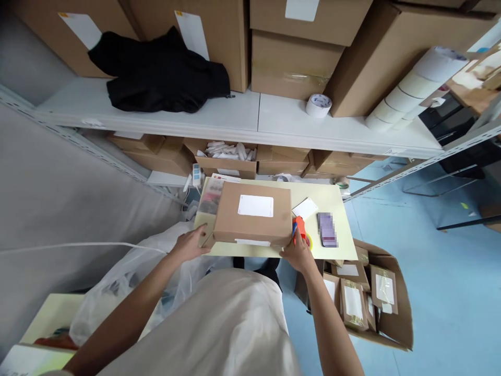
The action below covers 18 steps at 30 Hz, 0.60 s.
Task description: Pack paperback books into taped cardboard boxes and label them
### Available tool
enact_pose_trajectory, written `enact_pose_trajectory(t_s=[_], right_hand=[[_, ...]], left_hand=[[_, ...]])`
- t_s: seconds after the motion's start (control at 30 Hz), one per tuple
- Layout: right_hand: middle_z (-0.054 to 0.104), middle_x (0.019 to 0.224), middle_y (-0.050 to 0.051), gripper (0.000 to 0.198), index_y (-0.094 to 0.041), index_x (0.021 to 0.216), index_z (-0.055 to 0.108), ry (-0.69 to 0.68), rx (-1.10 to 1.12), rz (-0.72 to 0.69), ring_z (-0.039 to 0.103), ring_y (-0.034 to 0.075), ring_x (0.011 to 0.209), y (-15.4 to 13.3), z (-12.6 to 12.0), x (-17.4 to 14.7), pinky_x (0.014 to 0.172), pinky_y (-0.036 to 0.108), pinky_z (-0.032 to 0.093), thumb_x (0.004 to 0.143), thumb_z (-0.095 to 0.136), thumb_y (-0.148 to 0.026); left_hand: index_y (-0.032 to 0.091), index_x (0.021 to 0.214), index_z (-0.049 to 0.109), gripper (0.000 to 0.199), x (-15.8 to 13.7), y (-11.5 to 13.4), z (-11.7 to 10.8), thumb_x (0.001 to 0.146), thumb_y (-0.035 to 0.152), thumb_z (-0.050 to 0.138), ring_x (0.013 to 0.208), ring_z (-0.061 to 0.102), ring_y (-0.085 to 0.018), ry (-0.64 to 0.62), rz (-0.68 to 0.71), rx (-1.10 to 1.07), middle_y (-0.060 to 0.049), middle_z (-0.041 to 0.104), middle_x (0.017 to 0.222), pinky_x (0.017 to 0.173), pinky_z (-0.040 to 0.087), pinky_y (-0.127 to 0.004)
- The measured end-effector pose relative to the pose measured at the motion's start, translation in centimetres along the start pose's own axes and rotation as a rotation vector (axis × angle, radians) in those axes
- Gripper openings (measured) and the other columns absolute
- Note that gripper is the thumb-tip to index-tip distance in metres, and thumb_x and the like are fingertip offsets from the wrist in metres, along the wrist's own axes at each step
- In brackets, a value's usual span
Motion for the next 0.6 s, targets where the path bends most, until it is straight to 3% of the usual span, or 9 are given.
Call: enact_pose_trajectory(t_s=[0.07, 0.13, 0.23, 0.33, 0.47, 0.6], right_hand=[[0.063, 0.12, 0.017, 0.071, -0.016, 0.142, 0.037, -0.004, -0.149, 0.064, 0.064, 0.031, 0.101, 0.2, -0.4, -1.3, 0.079, 0.042, 0.05, 0.074, 0.058, -0.02], [0.07, 0.103, 0.014, 0.056, -0.017, 0.136, 0.045, 0.046, -0.257, 0.075, 0.068, 0.028, 0.084, -0.4, -2.2, -1.7, 0.069, 0.037, 0.049, 0.08, 0.046, -0.015], [0.072, 0.087, 0.011, 0.044, -0.02, 0.125, 0.056, 0.173, -0.345, 0.009, 0.067, 0.026, 0.074, -1.9, -7.1, -0.5, 0.063, 0.033, 0.045, 0.084, 0.042, -0.017], [0.073, 0.088, 0.008, 0.037, -0.023, 0.11, 0.066, 0.204, -0.357, -0.104, 0.066, 0.024, 0.077, -3.1, -10.9, 2.3, 0.065, 0.03, 0.045, 0.08, 0.046, -0.016], [0.073, 0.093, 0.005, 0.037, -0.022, 0.101, 0.069, 0.152, -0.271, -0.19, 0.066, 0.021, 0.084, -3.6, -11.5, 6.0, 0.073, 0.029, 0.048, 0.075, 0.046, -0.011], [0.065, 0.116, 0.012, 0.036, -0.02, 0.109, 0.068, 0.313, -0.41, -0.198, 0.059, 0.027, 0.104, -4.7, -10.4, 6.4, 0.088, 0.039, 0.045, 0.078, 0.049, -0.014]], left_hand=[[0.024, 0.122, 0.057, 0.058, -1.1, 0.0, -0.5, 0.068, 0.038, 0.071, 0.094, 0.069, -0.032, -0.009, -0.043, 0.06, -0.01, 0.072, 0.098, 0.082, 0.05, -0.042], [0.023, 0.116, 0.06, 0.043, -1.0, 0.9, -2.3, 0.073, 0.03, 0.064, 0.087, 0.07, -0.032, 0.047, -0.049, 0.082, -0.01, 0.072, 0.091, 0.077, 0.051, -0.041], [0.022, 0.116, 0.059, 0.042, 1.0, 2.7, -7.0, 0.074, 0.027, 0.062, 0.089, 0.068, -0.032, 0.239, -0.02, 0.101, -0.009, 0.072, 0.086, 0.079, 0.05, -0.042], [0.023, 0.125, 0.052, 0.054, 4.1, 4.3, -10.6, 0.073, 0.029, 0.067, 0.083, 0.069, -0.028, 0.311, 0.033, 0.012, -0.005, 0.072, 0.083, 0.08, 0.049, -0.038], [0.019, 0.129, 0.048, 0.057, 7.4, 5.1, -11.2, 0.075, 0.024, 0.067, 0.093, 0.067, -0.025, 0.343, 0.017, 0.015, -0.008, 0.071, 0.098, 0.083, 0.049, -0.035], [0.018, 0.12, 0.058, 0.044, 7.5, 6.8, -9.9, 0.077, 0.02, 0.066, 0.122, 0.051, -0.031, 0.524, 0.166, 0.261, -0.015, 0.058, 0.129, 0.102, 0.038, -0.045]])
Point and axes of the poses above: each hand's wrist, its own x-axis towards the middle knuckle, its own z-axis out of the palm, y = z × x, the point moved 6 cm from there along x, towards the middle knuckle
